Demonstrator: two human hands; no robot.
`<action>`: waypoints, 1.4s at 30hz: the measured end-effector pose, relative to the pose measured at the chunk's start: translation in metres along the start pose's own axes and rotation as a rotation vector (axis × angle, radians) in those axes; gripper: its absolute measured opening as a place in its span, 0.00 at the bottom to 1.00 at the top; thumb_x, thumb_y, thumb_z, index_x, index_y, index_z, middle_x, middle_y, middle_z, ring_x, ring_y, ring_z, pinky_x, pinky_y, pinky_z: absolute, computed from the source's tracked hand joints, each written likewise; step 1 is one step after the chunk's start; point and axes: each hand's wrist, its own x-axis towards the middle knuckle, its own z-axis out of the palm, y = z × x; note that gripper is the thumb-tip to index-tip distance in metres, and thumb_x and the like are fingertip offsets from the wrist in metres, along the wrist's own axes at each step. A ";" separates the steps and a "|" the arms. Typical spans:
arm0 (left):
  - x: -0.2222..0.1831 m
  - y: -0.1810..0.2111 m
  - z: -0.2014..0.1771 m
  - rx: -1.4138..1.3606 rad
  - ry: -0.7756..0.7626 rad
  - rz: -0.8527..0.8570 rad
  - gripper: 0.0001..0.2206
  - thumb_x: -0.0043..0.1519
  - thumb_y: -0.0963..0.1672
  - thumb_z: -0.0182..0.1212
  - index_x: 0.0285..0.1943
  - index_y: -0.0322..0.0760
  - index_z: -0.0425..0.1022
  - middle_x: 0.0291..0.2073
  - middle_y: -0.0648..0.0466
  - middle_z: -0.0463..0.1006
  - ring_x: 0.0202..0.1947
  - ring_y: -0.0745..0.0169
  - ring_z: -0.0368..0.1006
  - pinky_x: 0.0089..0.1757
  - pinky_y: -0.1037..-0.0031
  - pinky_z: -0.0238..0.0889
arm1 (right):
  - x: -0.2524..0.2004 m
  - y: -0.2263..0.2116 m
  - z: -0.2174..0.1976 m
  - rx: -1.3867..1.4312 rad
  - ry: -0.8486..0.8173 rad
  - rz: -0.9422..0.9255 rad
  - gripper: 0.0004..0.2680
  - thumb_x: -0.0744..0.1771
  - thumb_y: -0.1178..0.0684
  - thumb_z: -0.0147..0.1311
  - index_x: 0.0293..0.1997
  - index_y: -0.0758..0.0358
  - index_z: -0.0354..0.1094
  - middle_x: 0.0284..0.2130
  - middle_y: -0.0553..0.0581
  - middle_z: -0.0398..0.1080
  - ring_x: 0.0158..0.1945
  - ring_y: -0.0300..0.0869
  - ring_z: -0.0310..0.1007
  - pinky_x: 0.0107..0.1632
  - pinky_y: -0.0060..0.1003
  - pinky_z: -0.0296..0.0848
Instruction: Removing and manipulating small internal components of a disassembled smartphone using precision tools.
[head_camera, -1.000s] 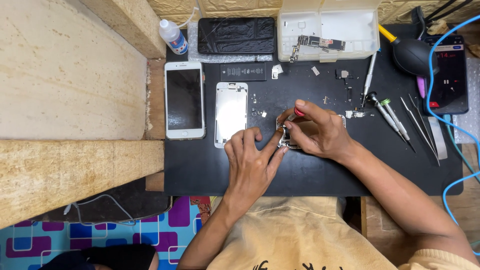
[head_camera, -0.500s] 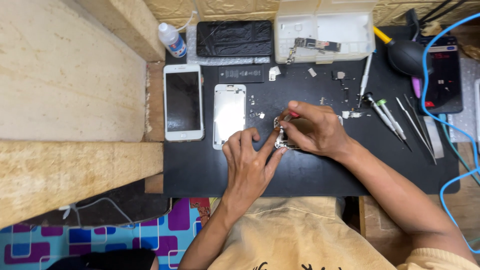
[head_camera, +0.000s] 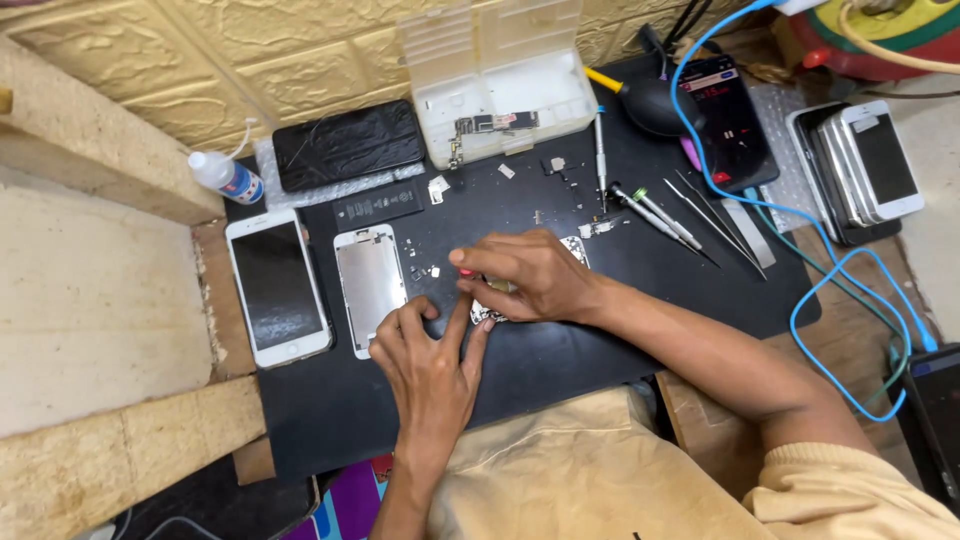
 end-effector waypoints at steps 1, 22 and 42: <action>0.001 0.003 -0.004 -0.002 0.002 0.008 0.12 0.66 0.54 0.59 0.51 0.55 0.80 0.42 0.55 0.60 0.50 0.46 0.58 0.45 0.57 0.52 | -0.001 -0.001 -0.003 -0.007 0.005 -0.001 0.16 0.65 0.65 0.63 0.60 0.65 0.69 0.32 0.63 0.78 0.30 0.56 0.79 0.27 0.44 0.76; -0.005 0.002 -0.006 -0.077 -0.037 -0.047 0.16 0.67 0.55 0.56 0.57 0.52 0.78 0.46 0.52 0.60 0.51 0.41 0.57 0.46 0.55 0.53 | 0.003 -0.005 0.002 0.057 -0.016 0.058 0.18 0.64 0.66 0.63 0.60 0.71 0.66 0.31 0.65 0.78 0.28 0.59 0.78 0.28 0.49 0.76; 0.000 0.006 -0.015 -0.023 -0.028 -0.035 0.13 0.67 0.47 0.60 0.61 0.51 0.75 0.50 0.48 0.66 0.50 0.47 0.62 0.42 0.59 0.57 | 0.020 -0.014 -0.055 -0.051 0.070 0.320 0.31 0.72 0.68 0.55 0.79 0.55 0.31 0.77 0.74 0.45 0.33 0.57 0.80 0.34 0.37 0.75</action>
